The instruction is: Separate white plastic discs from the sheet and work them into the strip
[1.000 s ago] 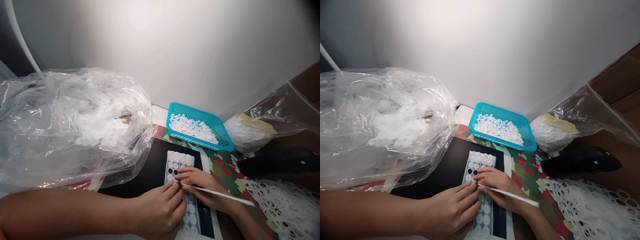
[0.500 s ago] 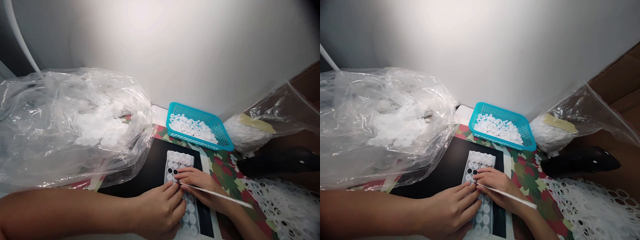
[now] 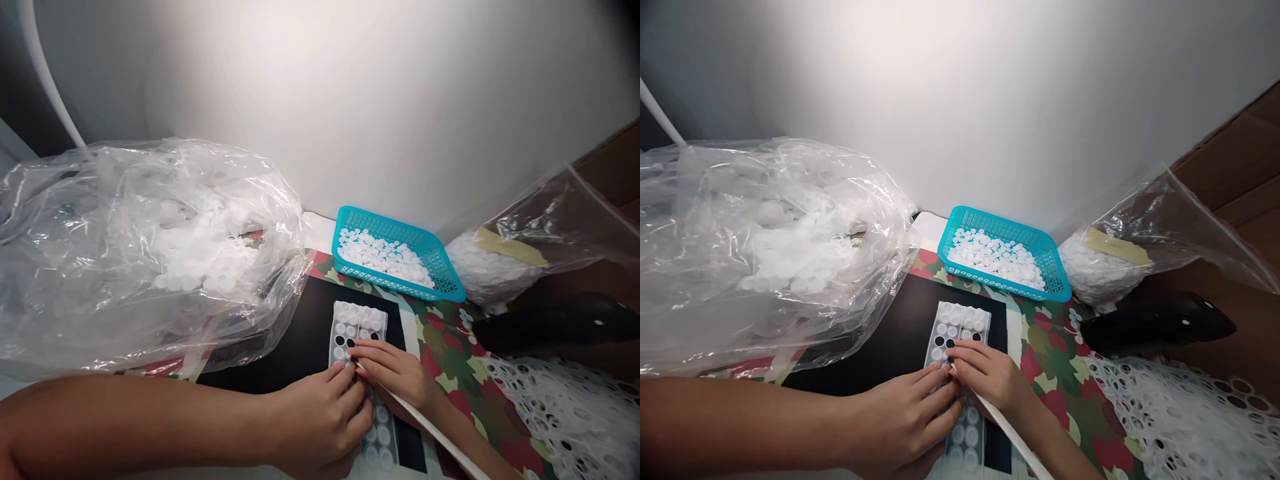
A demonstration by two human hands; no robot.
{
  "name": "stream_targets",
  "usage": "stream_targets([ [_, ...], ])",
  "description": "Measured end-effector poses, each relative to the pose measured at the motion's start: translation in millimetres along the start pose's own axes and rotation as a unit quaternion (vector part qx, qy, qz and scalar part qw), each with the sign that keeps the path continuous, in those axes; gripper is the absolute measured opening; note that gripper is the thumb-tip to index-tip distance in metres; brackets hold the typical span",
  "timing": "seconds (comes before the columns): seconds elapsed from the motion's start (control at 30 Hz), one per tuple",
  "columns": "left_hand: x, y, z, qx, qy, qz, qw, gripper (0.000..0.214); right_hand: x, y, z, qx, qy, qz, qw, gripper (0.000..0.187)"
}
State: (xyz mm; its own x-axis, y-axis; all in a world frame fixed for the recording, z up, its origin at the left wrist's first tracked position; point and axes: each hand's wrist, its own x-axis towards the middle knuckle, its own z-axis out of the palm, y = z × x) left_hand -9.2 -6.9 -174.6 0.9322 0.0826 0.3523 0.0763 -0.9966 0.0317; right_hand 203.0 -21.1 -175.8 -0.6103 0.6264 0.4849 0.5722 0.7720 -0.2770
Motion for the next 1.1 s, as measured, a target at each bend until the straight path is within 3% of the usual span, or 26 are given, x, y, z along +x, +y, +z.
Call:
stream_targets([
  [0.17, -1.8, -0.2, 0.1, 0.018, 0.006, 0.012, 1.0, 0.045, 3.8, -7.1, -3.1, 0.044, 0.016, 0.087, 0.995, 0.02],
  [0.4, -1.9, 0.2, -0.2, 0.022, 0.007, 0.01, 1.0, 0.046, -0.8, -5.7, -0.1, 0.061, 0.067, 0.16, 0.983, 0.02],
  [0.6, -2.3, 0.0, -1.9, 0.02, 0.002, 0.009, 1.0, 0.046, -2.4, 0.9, -0.9, 0.086, 0.153, 0.291, 0.941, 0.017],
  [0.67, -2.9, 0.0, -1.1, 0.019, 0.003, 0.008, 1.0, 0.046, -3.0, 1.7, -1.5, 0.102, 0.131, 0.269, 0.949, 0.015],
  [0.77, -2.6, -0.3, 0.7, 0.009, 0.0, 0.007, 1.0, 0.046, -3.1, 0.8, 1.1, 0.097, 0.047, 0.166, 0.98, 0.016],
  [0.87, -0.4, -0.9, 1.5, -0.017, -0.014, 0.007, 1.0, 0.047, -1.9, -0.7, 6.8, 0.075, 0.007, 0.097, 0.992, 0.017],
  [1.1, 1.4, -0.3, 0.8, -0.026, -0.01, 0.0, 1.0, 0.045, -0.6, -2.8, 7.3, 0.102, -0.003, 0.1, 0.99, 0.015],
])
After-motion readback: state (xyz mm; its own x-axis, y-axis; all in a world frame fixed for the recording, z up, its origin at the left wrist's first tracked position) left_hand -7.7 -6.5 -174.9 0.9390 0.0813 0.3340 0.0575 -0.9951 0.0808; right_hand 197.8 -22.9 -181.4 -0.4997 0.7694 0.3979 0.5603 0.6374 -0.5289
